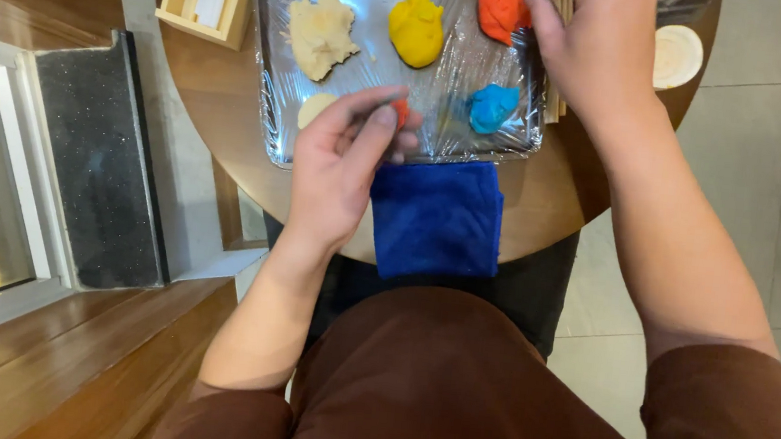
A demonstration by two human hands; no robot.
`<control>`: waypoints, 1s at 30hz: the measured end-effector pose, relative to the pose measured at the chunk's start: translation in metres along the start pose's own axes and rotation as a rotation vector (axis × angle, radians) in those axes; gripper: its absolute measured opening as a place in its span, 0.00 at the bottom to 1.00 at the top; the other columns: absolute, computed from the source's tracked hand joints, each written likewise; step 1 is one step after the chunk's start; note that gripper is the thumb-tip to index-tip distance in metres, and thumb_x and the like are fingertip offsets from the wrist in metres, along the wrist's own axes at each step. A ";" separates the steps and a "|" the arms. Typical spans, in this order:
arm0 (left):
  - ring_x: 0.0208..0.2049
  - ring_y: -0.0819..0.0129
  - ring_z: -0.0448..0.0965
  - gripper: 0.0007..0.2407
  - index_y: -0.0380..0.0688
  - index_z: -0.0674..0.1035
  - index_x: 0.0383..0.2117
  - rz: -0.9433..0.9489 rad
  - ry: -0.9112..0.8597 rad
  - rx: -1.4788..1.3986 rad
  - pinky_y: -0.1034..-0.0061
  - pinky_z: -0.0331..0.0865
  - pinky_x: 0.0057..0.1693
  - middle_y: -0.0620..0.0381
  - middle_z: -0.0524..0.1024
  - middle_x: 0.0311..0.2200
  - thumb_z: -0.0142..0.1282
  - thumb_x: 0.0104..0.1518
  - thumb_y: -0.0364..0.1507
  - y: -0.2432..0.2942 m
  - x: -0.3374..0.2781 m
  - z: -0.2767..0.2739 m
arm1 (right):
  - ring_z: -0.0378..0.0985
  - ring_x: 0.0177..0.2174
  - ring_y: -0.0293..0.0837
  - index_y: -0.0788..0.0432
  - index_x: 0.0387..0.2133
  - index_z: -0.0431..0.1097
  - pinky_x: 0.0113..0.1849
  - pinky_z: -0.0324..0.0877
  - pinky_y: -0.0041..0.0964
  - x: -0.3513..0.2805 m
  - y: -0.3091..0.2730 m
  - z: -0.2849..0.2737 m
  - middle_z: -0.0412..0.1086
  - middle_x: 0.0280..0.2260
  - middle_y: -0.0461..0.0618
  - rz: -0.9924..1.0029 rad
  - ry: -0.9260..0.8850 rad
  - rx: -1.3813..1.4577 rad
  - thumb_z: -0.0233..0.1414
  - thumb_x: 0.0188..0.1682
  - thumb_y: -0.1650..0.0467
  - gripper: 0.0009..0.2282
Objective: Shaping small pieces of colored dough into balls and placing them on a tray or other dough pieces.
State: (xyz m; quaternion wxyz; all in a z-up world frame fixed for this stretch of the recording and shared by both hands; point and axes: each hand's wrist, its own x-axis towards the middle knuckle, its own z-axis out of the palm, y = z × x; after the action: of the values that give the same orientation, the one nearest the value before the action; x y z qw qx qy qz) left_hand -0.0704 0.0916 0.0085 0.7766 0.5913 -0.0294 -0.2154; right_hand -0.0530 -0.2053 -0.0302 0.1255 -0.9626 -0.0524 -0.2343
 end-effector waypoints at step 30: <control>0.34 0.72 0.77 0.12 0.37 0.81 0.33 -0.066 -0.048 -0.456 0.79 0.78 0.42 0.52 0.73 0.43 0.55 0.64 0.36 -0.055 -0.015 0.019 | 0.69 0.44 0.61 0.66 0.40 0.82 0.49 0.62 0.56 -0.022 -0.137 -0.067 0.73 0.44 0.59 -0.301 0.104 0.374 0.61 0.57 0.73 0.06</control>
State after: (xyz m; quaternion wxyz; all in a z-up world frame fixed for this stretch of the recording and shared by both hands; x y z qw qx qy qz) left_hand -0.1057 0.0683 -0.0337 0.8818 0.3957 0.0207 -0.2558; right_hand -0.1234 -0.0925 0.0472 0.2676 -0.8907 -0.2309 -0.2859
